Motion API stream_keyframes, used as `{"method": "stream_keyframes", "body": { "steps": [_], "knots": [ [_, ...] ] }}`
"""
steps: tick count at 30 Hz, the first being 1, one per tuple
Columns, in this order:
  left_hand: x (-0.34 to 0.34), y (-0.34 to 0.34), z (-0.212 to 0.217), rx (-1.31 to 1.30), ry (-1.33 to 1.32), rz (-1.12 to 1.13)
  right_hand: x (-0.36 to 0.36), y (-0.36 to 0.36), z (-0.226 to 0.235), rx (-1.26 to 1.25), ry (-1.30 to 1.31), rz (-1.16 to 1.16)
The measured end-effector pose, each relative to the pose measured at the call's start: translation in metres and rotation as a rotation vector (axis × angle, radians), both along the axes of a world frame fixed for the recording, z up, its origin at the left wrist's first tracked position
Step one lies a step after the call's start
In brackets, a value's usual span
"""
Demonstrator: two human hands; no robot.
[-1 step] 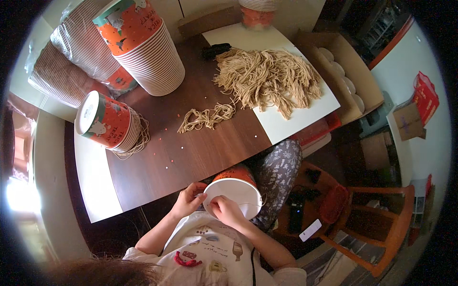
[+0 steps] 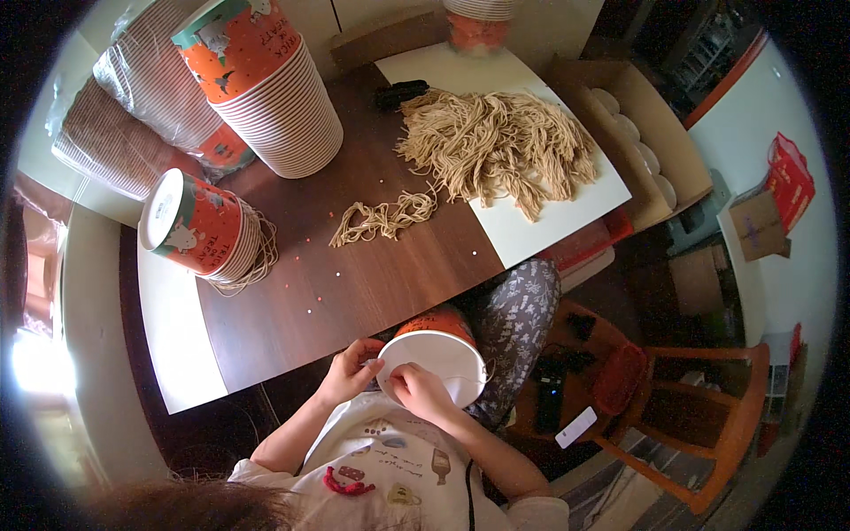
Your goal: The recorder is attaching lengths of string to decorative paper buckets to serve as handles.
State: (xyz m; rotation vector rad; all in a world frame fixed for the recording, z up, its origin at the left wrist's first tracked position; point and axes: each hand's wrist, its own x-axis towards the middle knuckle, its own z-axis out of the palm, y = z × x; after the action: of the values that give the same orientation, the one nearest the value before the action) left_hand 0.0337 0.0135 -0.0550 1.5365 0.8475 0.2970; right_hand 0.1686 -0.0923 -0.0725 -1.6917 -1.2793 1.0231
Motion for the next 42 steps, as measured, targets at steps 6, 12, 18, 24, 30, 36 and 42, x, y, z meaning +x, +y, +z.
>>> {"method": "stream_keyframes", "body": {
  "steps": [6,12,18,24,30,36,42],
  "knots": [
    [-0.001,-0.001,-0.006,0.0,-0.022,0.014,-0.001,0.0,-0.001,-0.014,-0.001,0.006],
    [-0.005,-0.002,-0.005,-0.206,-0.062,0.076,0.0,0.002,0.001,0.017,-0.009,0.005],
    [-0.035,-0.014,-0.032,-0.591,-0.127,0.229,-0.007,0.0,-0.008,0.013,-0.051,0.032],
    [-0.047,-0.025,-0.038,-0.594,0.006,-0.07,-0.013,-0.007,-0.017,0.009,-0.104,0.056],
    [-0.042,-0.031,-0.037,-0.543,0.012,-0.043,-0.015,-0.009,-0.019,0.077,-0.146,0.037],
    [-0.042,-0.031,-0.038,-0.501,0.011,-0.022,-0.014,-0.008,-0.015,0.098,-0.167,0.048],
    [-0.038,-0.032,-0.034,-0.558,0.007,0.013,-0.013,-0.006,-0.009,0.102,-0.161,0.052]
  ]
}}
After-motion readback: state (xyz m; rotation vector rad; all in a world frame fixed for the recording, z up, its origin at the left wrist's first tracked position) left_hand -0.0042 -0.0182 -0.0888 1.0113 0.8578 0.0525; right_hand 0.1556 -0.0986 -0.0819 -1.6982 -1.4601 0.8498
